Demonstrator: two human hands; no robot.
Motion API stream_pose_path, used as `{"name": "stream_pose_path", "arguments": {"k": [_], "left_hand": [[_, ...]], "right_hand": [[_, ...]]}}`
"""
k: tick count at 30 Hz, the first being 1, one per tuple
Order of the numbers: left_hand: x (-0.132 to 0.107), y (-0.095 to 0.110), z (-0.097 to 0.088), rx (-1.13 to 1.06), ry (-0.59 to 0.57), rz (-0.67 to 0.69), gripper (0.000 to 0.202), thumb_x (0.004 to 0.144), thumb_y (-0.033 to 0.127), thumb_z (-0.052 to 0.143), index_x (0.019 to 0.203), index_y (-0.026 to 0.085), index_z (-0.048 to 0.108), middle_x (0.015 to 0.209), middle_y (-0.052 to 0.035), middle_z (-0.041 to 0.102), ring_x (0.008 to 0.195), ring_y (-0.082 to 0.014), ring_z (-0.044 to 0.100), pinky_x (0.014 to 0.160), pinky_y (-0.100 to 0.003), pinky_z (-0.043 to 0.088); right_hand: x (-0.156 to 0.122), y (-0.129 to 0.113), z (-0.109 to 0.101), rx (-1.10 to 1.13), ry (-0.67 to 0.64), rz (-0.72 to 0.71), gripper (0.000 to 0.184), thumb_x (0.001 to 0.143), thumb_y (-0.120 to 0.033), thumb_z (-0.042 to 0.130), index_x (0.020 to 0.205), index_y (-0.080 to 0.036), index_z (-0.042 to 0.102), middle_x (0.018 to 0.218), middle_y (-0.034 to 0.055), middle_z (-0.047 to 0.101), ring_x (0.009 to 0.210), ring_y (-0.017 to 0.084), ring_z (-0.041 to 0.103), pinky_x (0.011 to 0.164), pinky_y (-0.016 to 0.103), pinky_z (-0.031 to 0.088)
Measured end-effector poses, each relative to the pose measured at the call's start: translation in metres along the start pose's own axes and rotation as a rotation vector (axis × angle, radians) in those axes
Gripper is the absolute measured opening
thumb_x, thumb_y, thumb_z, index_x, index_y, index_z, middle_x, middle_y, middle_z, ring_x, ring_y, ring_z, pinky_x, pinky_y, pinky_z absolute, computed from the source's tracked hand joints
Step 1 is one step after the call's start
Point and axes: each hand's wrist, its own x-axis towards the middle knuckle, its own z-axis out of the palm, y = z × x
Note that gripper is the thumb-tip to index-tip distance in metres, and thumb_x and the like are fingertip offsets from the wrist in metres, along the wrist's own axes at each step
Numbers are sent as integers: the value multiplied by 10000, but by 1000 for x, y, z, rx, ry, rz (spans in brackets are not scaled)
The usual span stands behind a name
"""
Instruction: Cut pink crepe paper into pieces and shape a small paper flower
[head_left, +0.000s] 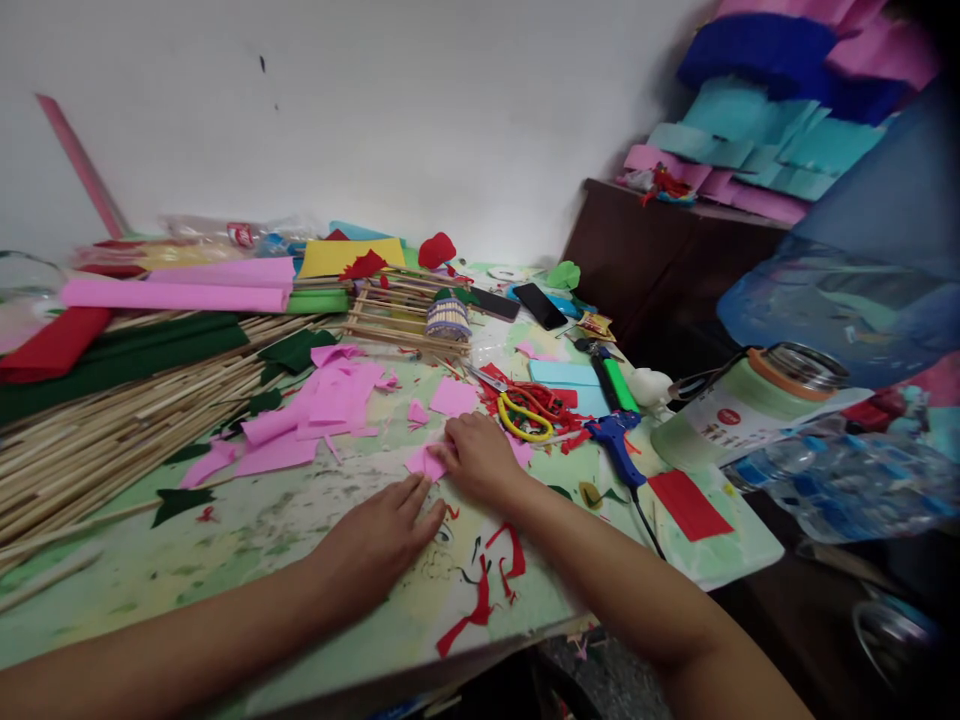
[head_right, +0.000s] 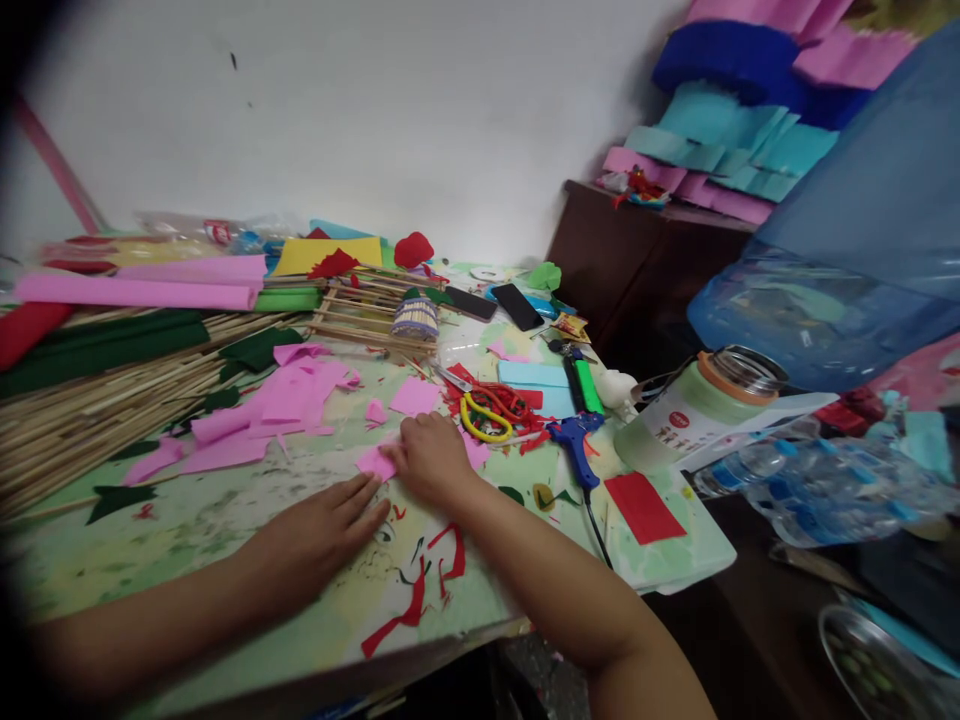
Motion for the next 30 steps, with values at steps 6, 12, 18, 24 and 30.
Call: {"name": "stream_pose_path", "arguments": {"k": [6, 12, 18, 24, 30], "left_hand": [[0, -2, -1, 52, 13, 22, 420, 810, 71, 380, 1192, 114, 548, 1286, -188, 537, 1199, -281, 488, 954, -403, 416], [-1, -1, -2, 74, 18, 54, 413, 793, 104, 435, 1191, 106, 543, 1248, -199, 566, 1149, -313, 523, 977, -483, 366], [1, -5, -7, -16, 121, 16, 326, 877, 189, 405, 1145, 96, 564, 1212, -174, 596, 1136, -279, 535, 984, -454, 384], [3, -18, -7, -184, 293, -74, 267, 917, 227, 367, 1055, 151, 583, 980, -77, 687, 923, -187, 621, 929, -390, 440], [9, -32, -4, -206, 365, -123, 236, 904, 255, 414, 884, 165, 631, 827, -70, 671, 795, -201, 602, 735, -348, 481]], "right_hand": [[-5, 2, 5, 40, 96, -6, 563, 786, -626, 500, 1074, -143, 527, 1086, 125, 499, 1021, 254, 420, 908, 380, 314], [1, 8, 9, 50, 146, 127, 604, 785, -532, 580, 1248, -163, 458, 1196, 135, 459, 1126, 276, 372, 956, 409, 278], [-5, 10, -5, 20, 291, -217, 338, 861, -393, 527, 1167, -257, 572, 1322, 86, 422, 1230, 242, 312, 1013, 384, 213], [-1, 19, -21, 77, -13, -686, 156, 851, -282, 516, 860, -214, 656, 980, 28, 628, 961, 168, 487, 870, 309, 320], [7, 26, -8, 8, 35, -771, 145, 867, -199, 513, 835, -193, 655, 874, 27, 654, 850, 159, 512, 733, 286, 336]]}}
